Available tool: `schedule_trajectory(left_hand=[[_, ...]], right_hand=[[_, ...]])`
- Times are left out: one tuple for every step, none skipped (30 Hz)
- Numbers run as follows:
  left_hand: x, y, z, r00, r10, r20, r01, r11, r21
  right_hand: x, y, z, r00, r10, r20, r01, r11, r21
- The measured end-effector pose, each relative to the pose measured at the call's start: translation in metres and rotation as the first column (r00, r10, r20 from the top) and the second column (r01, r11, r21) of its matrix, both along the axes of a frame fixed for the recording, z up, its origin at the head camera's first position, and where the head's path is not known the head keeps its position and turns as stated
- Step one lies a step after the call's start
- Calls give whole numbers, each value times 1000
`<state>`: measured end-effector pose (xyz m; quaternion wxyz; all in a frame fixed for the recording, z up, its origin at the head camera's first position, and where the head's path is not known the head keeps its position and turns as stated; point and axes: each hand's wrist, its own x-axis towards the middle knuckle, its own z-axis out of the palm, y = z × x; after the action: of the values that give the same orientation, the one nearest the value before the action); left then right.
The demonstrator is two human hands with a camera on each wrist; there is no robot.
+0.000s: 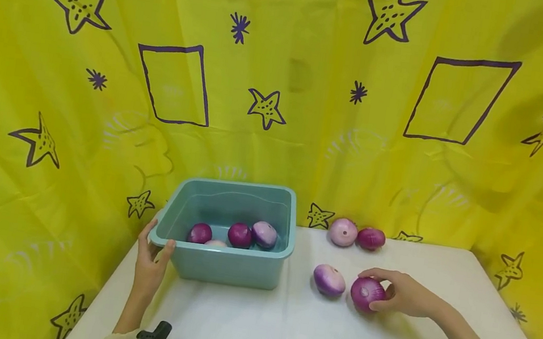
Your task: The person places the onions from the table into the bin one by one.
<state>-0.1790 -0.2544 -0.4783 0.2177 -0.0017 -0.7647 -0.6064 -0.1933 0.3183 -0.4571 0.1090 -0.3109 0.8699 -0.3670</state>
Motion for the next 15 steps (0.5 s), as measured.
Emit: schedule_trajectory(left_hand=[[0,0,0,1000,-5,0,5,1000,-4],[1,0,1,1000,-9,4,9,1000,-9],[1,0,2,1000,-13,5,13,1000,-9],[2,0,2,1000,-18,3,18,1000,-7],[2,1,3,1000,-24,1,24,1000,0],[3,1,3,1000,-30,-2,30,1000,8],[3,1,3,999,-35,-3,35,999,16],[3,1,3,999,-40,0,40,999,24],[4,1,3,999,-43,0,43,999,32],[4,1,4,999,-43,3,43,998,38],[5,1,4,999,-42,10,42,998,39],[5,1,4,999,-40,20,39,998,39],[5,2,4,999,-38,28,36,999,39],[5,2,5,999,-36,33,34,999,38],[5,3,5,999,-35,34,33,999,41]], right_hand=[[-1,1,3,1000,1,-22,-1,1000,-7],[-3,2,7,999,0,-47,-1,1000,-13],[-5,3,11,997,1,-72,-3,1000,-19],[-6,4,15,995,-3,-95,1,1000,-20],[-8,5,20,993,-14,-113,13,1000,-14],[-11,6,25,992,-25,-127,25,1000,-8],[-13,6,31,990,-36,-140,36,999,-3],[-15,6,37,987,-45,-152,46,999,2],[-18,6,43,986,-55,-158,56,998,2],[-20,6,49,984,-64,-166,65,998,2],[-22,5,55,982,-71,-174,71,997,-3],[-25,4,61,979,-77,-190,76,997,-11],[-27,3,66,974,-87,-209,84,996,-20],[-30,2,71,969,-98,-226,94,995,-26],[-33,1,76,964,-111,-241,105,994,-34]])
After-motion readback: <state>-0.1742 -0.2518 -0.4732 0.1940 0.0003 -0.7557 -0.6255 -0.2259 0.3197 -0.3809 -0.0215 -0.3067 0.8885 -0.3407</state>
